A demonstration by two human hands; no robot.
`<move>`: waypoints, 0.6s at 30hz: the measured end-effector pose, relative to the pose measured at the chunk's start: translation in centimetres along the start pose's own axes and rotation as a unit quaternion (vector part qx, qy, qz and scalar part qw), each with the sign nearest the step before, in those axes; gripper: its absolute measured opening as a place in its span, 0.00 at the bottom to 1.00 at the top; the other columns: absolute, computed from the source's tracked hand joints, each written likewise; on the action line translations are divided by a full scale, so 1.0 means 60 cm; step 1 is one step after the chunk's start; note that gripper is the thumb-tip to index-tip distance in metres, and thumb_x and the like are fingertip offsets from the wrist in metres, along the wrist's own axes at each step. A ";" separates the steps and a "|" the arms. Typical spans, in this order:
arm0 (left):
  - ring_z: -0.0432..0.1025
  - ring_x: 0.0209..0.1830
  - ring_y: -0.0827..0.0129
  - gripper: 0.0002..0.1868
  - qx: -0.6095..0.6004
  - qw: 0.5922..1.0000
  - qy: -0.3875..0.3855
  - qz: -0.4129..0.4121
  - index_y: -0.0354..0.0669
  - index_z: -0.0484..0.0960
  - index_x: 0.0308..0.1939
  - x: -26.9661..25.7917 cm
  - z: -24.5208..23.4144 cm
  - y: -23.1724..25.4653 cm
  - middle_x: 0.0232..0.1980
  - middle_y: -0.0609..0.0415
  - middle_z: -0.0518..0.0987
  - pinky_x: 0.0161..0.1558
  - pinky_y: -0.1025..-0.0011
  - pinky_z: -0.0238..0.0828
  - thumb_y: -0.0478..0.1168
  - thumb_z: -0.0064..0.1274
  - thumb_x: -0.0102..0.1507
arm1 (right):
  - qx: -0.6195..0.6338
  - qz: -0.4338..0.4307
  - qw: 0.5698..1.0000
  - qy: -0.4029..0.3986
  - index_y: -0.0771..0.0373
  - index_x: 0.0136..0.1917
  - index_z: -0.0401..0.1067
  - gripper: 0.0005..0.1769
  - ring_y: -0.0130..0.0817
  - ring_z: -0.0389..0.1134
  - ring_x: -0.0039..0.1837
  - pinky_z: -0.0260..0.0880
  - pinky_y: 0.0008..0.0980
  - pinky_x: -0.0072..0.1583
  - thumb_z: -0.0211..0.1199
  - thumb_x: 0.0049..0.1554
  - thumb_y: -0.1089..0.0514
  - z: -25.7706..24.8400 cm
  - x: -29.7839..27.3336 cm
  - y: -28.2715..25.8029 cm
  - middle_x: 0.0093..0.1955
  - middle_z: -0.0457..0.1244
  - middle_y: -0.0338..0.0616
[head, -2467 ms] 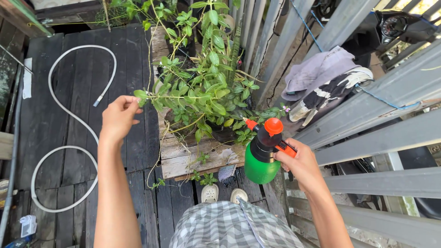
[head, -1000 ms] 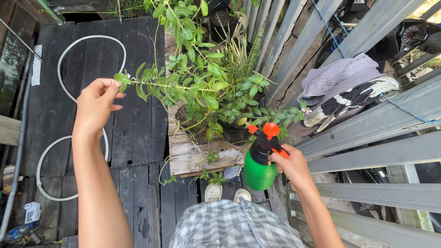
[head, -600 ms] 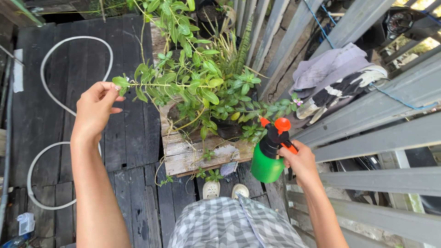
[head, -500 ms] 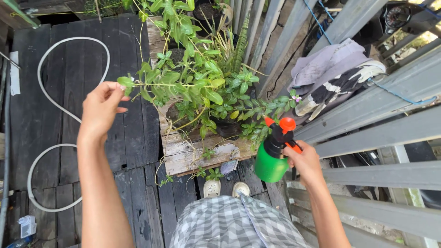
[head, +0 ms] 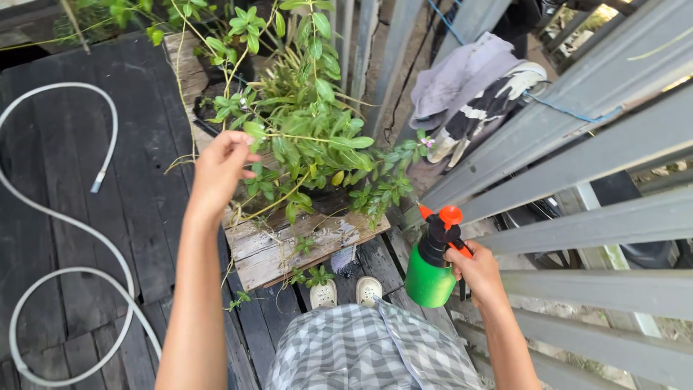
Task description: The recorder is pruning and spraying potted plants on an outdoor wooden deck.
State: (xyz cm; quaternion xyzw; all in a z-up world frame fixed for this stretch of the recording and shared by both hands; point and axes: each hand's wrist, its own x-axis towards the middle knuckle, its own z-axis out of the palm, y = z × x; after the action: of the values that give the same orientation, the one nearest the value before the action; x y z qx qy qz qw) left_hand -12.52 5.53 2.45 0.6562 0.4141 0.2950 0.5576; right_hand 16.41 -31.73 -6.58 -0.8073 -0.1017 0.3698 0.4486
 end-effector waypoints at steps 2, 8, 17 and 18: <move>0.78 0.47 0.72 0.10 -0.006 1.000 -0.014 0.000 0.42 0.78 0.51 0.007 0.030 0.005 0.48 0.57 0.79 0.39 0.74 0.76 0.41 0.46 0.70 | 0.001 0.011 1.000 0.009 0.69 0.38 0.71 0.09 0.29 0.58 0.30 0.57 0.32 0.37 0.66 0.48 0.60 -0.004 -0.005 0.010 0.26 0.60 0.41; 0.78 0.46 0.73 0.10 -0.041 0.997 -0.064 -0.005 0.42 0.77 0.50 0.015 0.115 0.031 0.46 0.58 0.79 0.35 0.73 0.77 0.42 0.47 0.70 | 0.041 0.032 0.998 0.019 0.68 0.38 0.72 0.09 0.28 0.58 0.31 0.57 0.30 0.37 0.66 0.48 0.60 -0.020 -0.021 0.013 0.26 0.59 0.40; 0.77 0.45 0.74 0.11 -0.043 0.995 -0.090 0.007 0.42 0.78 0.48 0.006 0.147 0.068 0.46 0.58 0.80 0.35 0.73 0.76 0.46 0.51 0.69 | -0.002 0.028 1.000 0.010 0.69 0.39 0.73 0.09 0.27 0.58 0.30 0.57 0.30 0.36 0.66 0.46 0.61 -0.017 -0.035 -0.009 0.26 0.60 0.40; 0.77 0.45 0.74 0.12 -0.044 0.995 -0.084 0.007 0.42 0.78 0.48 0.004 0.147 0.069 0.47 0.58 0.81 0.36 0.73 0.77 0.46 0.50 0.69 | -0.021 0.026 0.999 -0.001 0.70 0.39 0.73 0.09 0.27 0.57 0.30 0.56 0.31 0.36 0.65 0.46 0.60 -0.016 -0.038 -0.014 0.26 0.59 0.40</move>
State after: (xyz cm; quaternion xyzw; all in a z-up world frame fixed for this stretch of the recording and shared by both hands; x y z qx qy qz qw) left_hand -4.06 1.29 4.65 0.6560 0.3478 0.2606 0.6171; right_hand 15.59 -32.99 -4.44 -0.8186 -0.0890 0.3794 0.4219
